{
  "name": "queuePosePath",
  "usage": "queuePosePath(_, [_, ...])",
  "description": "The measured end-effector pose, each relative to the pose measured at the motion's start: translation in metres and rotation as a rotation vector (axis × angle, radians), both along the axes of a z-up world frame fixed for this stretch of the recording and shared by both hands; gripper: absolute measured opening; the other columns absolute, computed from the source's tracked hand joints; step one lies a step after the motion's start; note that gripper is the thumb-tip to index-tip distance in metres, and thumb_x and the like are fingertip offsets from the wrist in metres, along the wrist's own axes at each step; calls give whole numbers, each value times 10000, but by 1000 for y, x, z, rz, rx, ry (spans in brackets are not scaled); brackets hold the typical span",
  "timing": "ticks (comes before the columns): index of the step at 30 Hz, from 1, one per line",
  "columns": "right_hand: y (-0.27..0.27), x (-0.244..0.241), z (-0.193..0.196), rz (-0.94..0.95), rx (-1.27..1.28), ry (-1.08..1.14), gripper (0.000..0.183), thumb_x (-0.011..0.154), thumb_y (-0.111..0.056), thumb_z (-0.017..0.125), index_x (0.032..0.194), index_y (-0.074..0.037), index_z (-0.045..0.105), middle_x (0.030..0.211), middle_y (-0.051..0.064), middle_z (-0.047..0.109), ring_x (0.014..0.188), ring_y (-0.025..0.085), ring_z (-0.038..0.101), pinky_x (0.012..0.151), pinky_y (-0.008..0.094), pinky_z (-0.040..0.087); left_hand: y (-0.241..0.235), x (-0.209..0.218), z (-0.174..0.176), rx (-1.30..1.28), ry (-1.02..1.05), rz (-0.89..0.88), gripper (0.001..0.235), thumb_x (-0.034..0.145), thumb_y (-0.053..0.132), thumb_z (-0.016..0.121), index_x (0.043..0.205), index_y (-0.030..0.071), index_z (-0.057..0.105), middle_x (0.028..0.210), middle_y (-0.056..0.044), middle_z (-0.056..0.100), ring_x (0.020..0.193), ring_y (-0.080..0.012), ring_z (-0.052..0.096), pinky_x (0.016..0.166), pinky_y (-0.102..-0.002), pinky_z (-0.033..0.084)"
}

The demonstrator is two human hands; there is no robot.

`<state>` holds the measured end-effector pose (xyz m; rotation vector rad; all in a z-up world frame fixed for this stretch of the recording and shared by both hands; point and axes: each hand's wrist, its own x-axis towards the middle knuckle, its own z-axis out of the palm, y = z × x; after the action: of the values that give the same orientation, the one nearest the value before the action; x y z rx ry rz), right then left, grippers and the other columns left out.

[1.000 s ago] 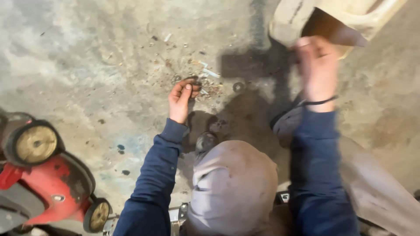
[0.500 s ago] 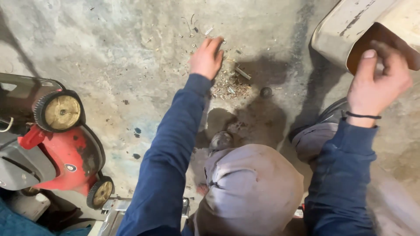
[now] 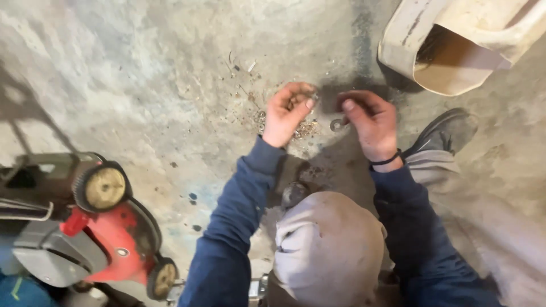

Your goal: Polishing small metal components using a bench grinder and then sorting them on the workshop floor.

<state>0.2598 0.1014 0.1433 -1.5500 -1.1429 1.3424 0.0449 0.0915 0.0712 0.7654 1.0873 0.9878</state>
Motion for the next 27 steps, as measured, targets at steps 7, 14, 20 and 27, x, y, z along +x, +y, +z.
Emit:
queuePosePath(7, [1, -8, 4, 29, -203, 454, 276, 987, -145, 746, 1207, 12, 692, 999, 67, 737, 854, 107, 672, 734, 252, 548, 4, 28, 43, 231, -125, 14, 200, 1002, 44, 713, 1195, 28, 664, 1271, -60, 556, 1141, -143, 567, 979, -282, 494])
queuePosePath(14, [3, 3, 15, 101, -161, 449, 214, 1003, -48, 720, 1200, 38, 710, 1007, 72, 749, 854, 102, 672, 771, 249, 553, -6, 41, 43, 140, -263, 81, 171, 1051, 112, 674, 1199, 30, 653, 1273, -68, 552, 1046, -129, 569, 887, -275, 502])
queuePosePath(20, [-7, -6, 20, 39, -195, 531, 189, 994, -54, 729, 1156, 40, 703, 1008, 76, 747, 914, 125, 697, 832, 268, 583, -12, 54, 54, 24, -426, 186, 230, 1050, 165, 693, 1223, 25, 636, 1272, -71, 547, 1020, -133, 572, 842, -282, 503])
queuePosePath(27, [-8, 1, 19, 6, -148, 615, 189, 984, -78, 754, 1127, 37, 707, 1000, 65, 729, 881, 123, 681, 807, 261, 568, -3, 50, 72, 52, -465, 152, 206, 1014, 135, 716, 1178, 34, 642, 1274, -70, 542, 1057, -158, 610, 881, -322, 553])
